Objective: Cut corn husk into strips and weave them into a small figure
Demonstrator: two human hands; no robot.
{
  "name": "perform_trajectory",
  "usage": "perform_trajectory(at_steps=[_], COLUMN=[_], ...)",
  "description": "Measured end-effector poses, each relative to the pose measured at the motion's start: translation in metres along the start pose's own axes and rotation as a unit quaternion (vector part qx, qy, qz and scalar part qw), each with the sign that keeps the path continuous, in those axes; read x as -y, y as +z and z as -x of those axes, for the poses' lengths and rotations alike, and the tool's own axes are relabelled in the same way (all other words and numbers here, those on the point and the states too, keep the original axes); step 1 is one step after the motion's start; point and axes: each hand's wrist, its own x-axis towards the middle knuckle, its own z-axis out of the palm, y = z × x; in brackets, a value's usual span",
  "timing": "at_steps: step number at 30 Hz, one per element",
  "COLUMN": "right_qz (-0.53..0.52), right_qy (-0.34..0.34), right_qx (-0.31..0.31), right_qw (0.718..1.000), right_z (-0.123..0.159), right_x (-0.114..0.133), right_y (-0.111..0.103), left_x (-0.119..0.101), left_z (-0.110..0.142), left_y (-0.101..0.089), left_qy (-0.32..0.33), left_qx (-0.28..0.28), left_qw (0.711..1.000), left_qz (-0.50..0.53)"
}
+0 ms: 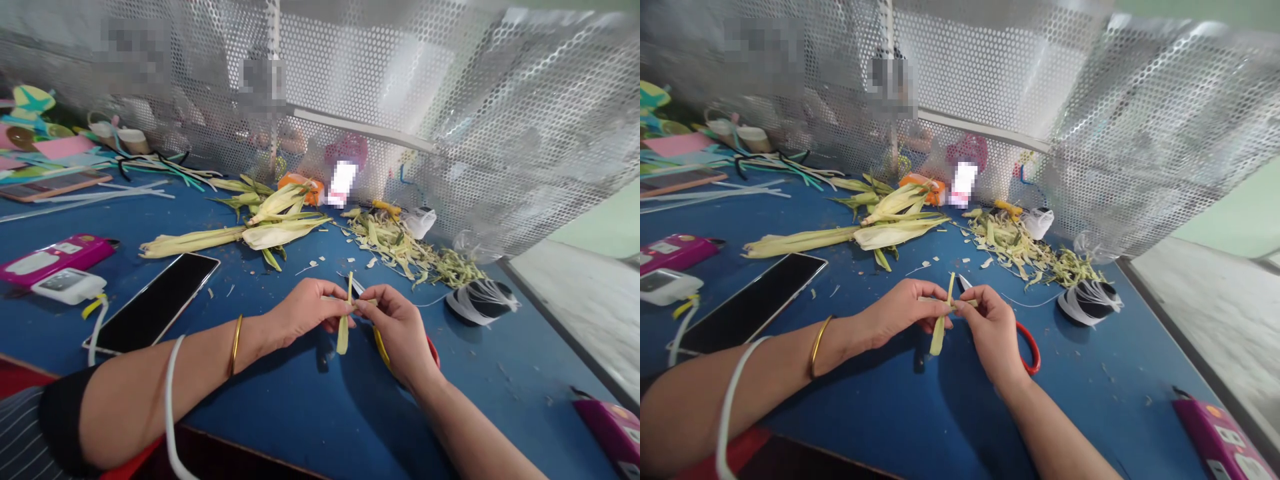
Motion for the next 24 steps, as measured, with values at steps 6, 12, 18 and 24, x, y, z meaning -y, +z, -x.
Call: perform_trajectory(at_steps=[6,12,18,24], right_qz=[0.018,0.013,0.019,0.056], right_qy=[-0.034,-0.033,-0.033,-0.058], right_qx=[-0.017,-0.041,-0.048,-0.052], right_qw=[0.999,0.999,0.998,0.995], right_z=[0.0000,-0.0006,-0.0009,-0.0024], right_x=[0.0014,0.0088,0.0080,0.0090], right_y=[-0.0040,-0.0052,-0.0043,-0.0086], left_x=[0.0027,0.0031,0.0024,0.0012], left_z=[-0.0030,-0.0041,-0.0040,-0.0049], left_y=[-0.0002,0.0009,0.0005,-0.0036], left_qy=[0.011,0.004,-0.013,-0.004], left_qx=[0.018,0.008,0.007,0.026], left_qw=[1.000,1.000,0.997,0.996], left_qz=[-0.008,0.023,0.072,0.085])
